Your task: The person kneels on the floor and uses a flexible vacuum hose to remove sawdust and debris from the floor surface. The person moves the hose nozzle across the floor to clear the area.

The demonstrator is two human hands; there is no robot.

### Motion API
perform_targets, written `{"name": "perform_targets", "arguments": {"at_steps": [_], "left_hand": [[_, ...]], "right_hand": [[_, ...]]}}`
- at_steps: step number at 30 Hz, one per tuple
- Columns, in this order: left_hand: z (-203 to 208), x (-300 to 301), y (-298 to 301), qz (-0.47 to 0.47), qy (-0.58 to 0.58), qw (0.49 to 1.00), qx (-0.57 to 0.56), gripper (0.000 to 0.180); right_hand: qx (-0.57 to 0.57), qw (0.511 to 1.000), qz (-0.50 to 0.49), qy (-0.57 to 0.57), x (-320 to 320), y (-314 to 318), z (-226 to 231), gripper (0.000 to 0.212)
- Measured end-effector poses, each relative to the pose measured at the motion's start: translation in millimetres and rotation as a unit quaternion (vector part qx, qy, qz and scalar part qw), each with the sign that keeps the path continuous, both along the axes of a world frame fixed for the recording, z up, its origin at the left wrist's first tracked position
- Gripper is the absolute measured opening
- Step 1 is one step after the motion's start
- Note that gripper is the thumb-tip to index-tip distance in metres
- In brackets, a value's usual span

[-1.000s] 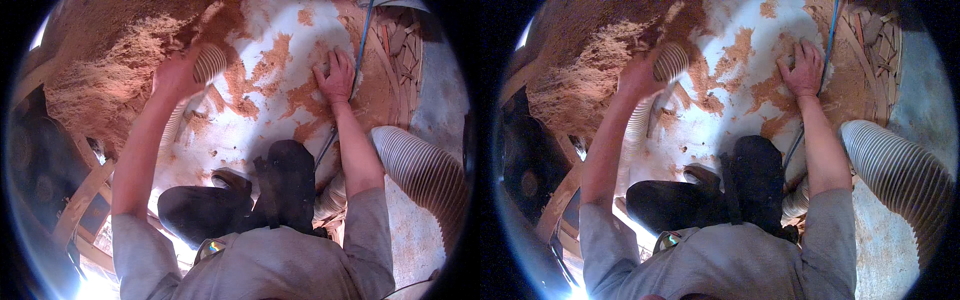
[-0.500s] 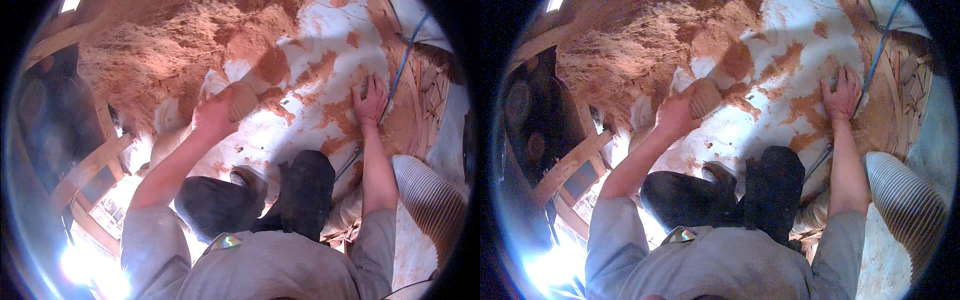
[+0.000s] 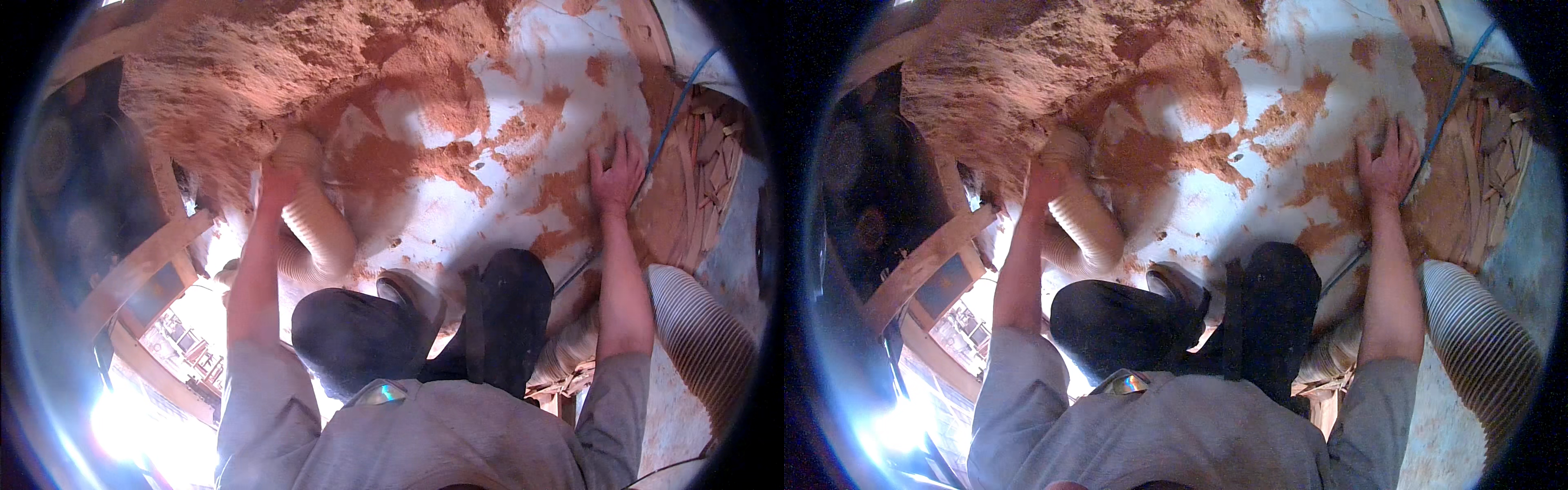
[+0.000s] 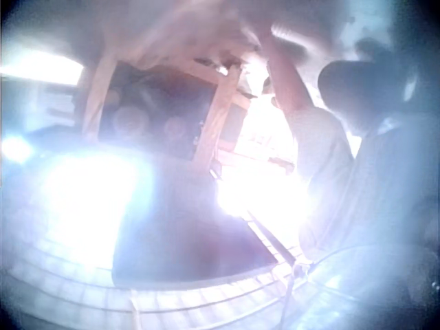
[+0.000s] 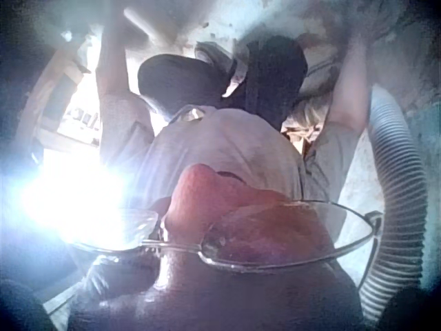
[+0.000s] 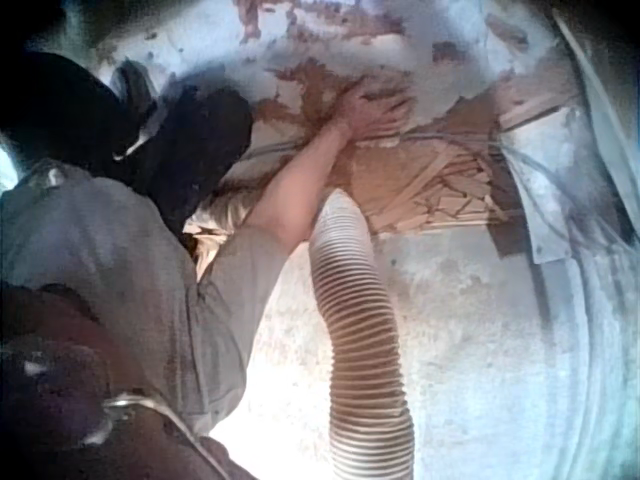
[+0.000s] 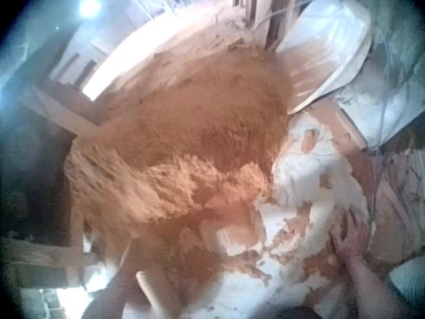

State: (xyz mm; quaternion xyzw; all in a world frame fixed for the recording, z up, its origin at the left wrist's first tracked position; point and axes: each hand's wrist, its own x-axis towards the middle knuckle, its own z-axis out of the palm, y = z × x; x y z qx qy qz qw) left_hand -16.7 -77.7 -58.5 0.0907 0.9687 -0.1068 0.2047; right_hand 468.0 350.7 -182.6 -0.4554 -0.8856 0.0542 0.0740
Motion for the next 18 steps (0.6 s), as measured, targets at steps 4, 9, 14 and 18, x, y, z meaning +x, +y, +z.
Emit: {"name": "perform_targets", "arguments": {"at_steps": [4, 9, 14, 18], "left_hand": [[-7.2, -24.4, 38.4, -0.125, -0.049, 0.987, 0.083, 0.102], [38.1, -6.4, 79.1, -0.277, -0.103, 0.955, -0.004, 0.104], [58.9, 62.7, 127.5, -0.401, -0.162, 0.882, -0.190, 0.106], [54.6, 84.9, 118.3, -0.463, -0.159, 0.861, -0.137, 0.104]], "right_hand": [[0.003, 1.000, 0.001, -0.013, 4.3, 0.6, 1.3, 0.071], [-0.011, 1.000, 0.001, 0.007, 0.0, 2.5, 1.2, 0.071], [0.007, 1.000, -0.001, 0.006, 2.1, 0.9, -1.0, 0.070], [-0.002, 1.000, -0.008, 0.017, 0.0, -0.3, 2.5, 0.072]]}}
